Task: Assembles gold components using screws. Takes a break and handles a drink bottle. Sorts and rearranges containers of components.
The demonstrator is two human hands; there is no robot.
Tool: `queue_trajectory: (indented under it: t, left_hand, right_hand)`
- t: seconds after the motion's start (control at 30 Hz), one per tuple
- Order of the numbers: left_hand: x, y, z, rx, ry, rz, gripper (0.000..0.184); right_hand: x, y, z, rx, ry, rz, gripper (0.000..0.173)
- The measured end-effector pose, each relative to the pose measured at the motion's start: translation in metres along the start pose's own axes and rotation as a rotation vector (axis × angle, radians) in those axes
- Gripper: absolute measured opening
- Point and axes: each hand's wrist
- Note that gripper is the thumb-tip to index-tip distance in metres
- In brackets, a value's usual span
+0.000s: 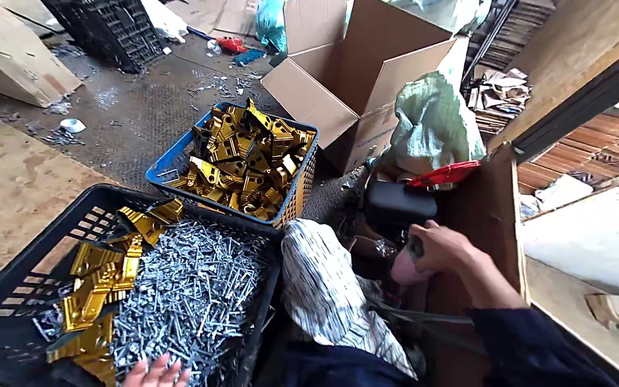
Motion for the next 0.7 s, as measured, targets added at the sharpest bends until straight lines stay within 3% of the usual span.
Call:
queue_trajectory:
  t: [0.07,0.17,0.27,0.37,0.47,0.53,0.7]
  left_hand:
    - [0.002,-0.034,-0.003,0.181,-0.040,0.182,0.032]
    - [-0.001,-0.090,-0.010,0.551,-0.246,0.503,0.052]
    - [-0.006,-0.139,-0.015,0.674,-0.576,0.683,0.084]
    - [-0.015,-0.159,-0.021,0.524,-0.864,0.707,0.111]
    - [-0.031,-0.137,-0.031,0.382,-0.918,0.549,0.102]
    - [-0.040,-0.109,-0.048,0.271,-0.886,0.460,0.096]
    - [-0.062,-0.078,-0.098,-0.066,-0.846,0.341,0.076]
  right_hand:
    - [0.027,0.055,-0.031,-0.137,0.165,-0.015,0.079]
    - [0.066,0.117,-0.085,-0.428,0.550,-0.032,0.072]
    - [0.112,0.152,-0.115,-0.621,1.028,0.001,0.076]
    - [0.170,0.161,-0.126,-0.577,1.446,0.110,0.088]
    - [0.225,0.148,-0.123,-0.431,1.752,0.399,0.083]
    - [0.252,0.134,-0.120,-0.260,1.839,0.707,0.076]
    - [0.317,0.071,-0.128,0.241,1.855,1.408,0.103]
Point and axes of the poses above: each hand's wrist, its own z-axis towards the middle knuckle, its own y-axis out of the back of the hand, x = y × z, and after that the axes turned 11 degrees about -x, right-handed
